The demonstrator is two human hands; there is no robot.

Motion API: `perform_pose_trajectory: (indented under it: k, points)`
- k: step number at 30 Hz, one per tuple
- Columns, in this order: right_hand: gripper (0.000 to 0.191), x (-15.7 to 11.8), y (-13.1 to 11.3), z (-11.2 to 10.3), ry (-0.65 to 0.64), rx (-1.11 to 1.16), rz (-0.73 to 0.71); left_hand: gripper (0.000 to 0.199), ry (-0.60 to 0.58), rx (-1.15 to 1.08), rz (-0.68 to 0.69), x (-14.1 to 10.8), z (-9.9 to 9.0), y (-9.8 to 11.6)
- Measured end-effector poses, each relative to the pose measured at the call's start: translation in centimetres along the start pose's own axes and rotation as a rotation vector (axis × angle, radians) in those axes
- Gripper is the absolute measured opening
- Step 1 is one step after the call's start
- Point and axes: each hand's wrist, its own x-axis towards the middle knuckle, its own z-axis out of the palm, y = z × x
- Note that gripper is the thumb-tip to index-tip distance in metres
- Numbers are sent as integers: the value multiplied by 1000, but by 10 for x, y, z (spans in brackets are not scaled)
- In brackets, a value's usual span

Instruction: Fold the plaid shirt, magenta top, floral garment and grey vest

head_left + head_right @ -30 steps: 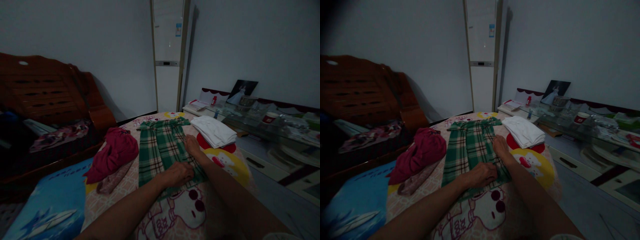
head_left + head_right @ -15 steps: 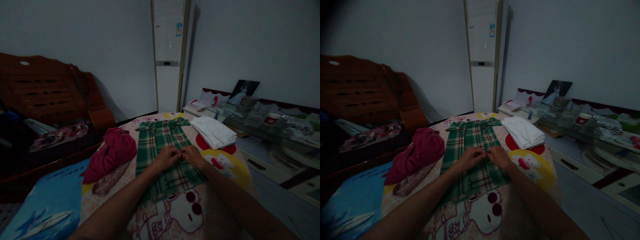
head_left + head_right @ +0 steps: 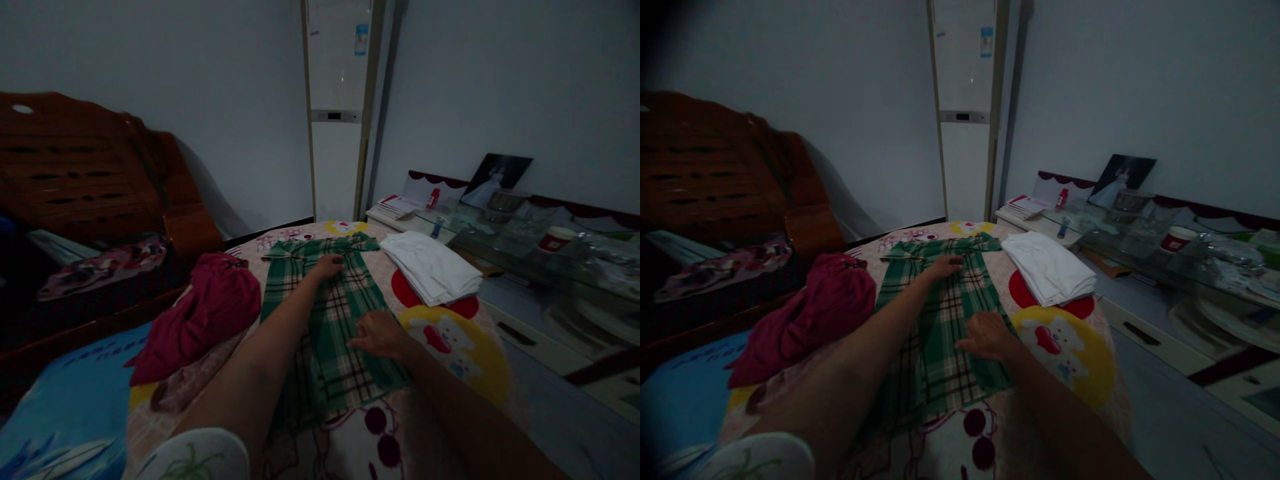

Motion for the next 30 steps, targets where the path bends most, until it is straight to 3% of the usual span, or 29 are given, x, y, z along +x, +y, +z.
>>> perform_pose_trajectory:
  k: [3, 6, 14, 21, 30]
  points:
    - [38, -5, 2, 3, -15, -11, -23, 41, 32, -94, -51, 19, 12, -6]
    - [27, -7, 4, 5, 2, -25, -28, 40, 69, -171, -113, 30, 18, -9]
    - [18, -3, 6, 7, -12, 3, -34, 43, 113, -251, -171, 34, 18, -11]
    - [18, -1, 3, 12, 38, -46, -74, 48, 141, -206, -104, 35, 17, -16]
    - [19, 3, -16, 2, 16, 166, -81, 46, 171, 24, -35, 34, 1, -24]
